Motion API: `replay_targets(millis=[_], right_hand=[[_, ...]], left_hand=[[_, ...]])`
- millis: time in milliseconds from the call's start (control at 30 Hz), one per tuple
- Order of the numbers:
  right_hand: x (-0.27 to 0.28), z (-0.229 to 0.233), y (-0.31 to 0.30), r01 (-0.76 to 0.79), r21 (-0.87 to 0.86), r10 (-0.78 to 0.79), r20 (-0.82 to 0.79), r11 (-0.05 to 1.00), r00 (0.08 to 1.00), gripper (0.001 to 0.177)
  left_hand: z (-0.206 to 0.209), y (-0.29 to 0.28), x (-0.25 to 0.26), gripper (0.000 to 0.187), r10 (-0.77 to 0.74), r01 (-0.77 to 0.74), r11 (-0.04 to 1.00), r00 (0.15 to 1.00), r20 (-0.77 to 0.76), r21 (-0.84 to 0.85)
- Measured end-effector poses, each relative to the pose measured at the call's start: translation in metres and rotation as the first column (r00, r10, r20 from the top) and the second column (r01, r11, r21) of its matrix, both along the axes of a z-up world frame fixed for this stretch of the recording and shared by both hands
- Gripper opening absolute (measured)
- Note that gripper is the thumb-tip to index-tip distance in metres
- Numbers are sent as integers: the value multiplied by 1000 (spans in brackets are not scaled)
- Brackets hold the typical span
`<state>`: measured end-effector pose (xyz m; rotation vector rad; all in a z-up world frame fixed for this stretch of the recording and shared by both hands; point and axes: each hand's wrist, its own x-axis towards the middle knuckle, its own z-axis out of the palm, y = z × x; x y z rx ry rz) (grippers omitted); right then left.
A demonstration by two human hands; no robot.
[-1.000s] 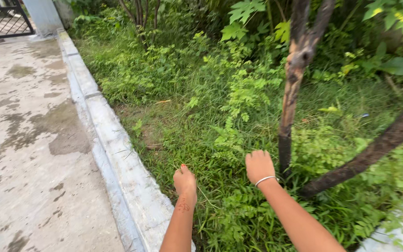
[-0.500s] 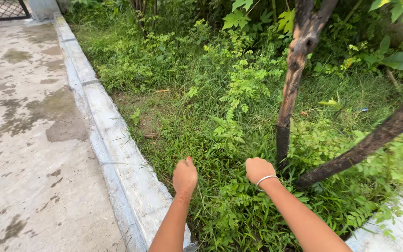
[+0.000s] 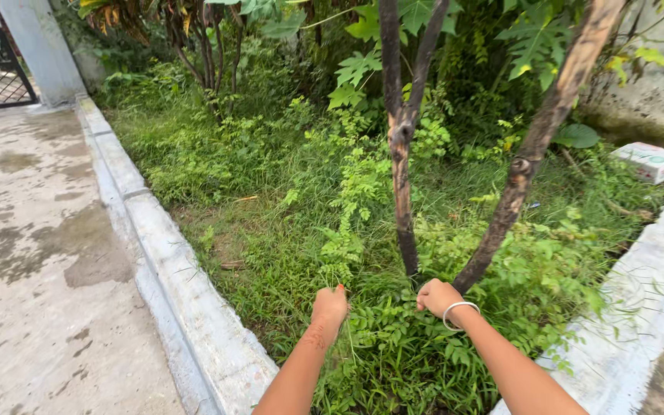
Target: The person pulls out weeds and grass from around the base of trees by hand, tossing some of the pulled vegetation into a metal bowl.
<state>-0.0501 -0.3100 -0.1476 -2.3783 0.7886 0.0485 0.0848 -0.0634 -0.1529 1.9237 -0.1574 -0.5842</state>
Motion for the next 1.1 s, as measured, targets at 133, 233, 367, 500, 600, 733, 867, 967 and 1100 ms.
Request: replay_targets(millis=[133, 233, 367, 500, 600, 733, 867, 967, 1100], right_hand=[[-21, 18, 27, -347, 110, 319, 214, 931, 923, 24], [-8, 40, 73, -553, -14, 521, 359, 833, 775, 25], [-3, 66, 117, -245, -231, 319, 381, 942, 867, 20], [-11, 89, 116, 12, -88, 20, 350, 996, 937, 21], [-32, 102, 108, 103, 19, -104, 338, 994, 935, 22], [-68, 139, 98, -40, -60, 44, 71, 997, 996, 29], [-132, 206, 40, -120, 385, 192, -155, 915, 969, 52], [-195, 229, -3, -334, 524, 269, 197, 783, 943, 69], [-261, 216, -34, -528, 803, 248, 471, 277, 847, 103]], left_hand=[[-24, -30, -6, 40, -9, -18, 985, 988, -153, -174], [-38, -48, -10, 38, -13, -51, 960, 974, -225, -275], [-10, -78, -15, 37, 99, -249, 809, 950, -295, -532], [68, -77, -52, 23, 74, -338, 650, 919, -386, -680], [115, -72, -104, 33, 106, -218, 735, 972, -209, -642], [147, -71, -146, 34, 273, -249, 893, 962, 12, -374], [154, -100, -172, 38, 318, -243, 853, 944, 92, -461], [159, -137, -211, 38, 141, -82, 748, 989, 37, -658], [165, -206, -290, 34, 39, 171, 699, 960, 277, -694]])
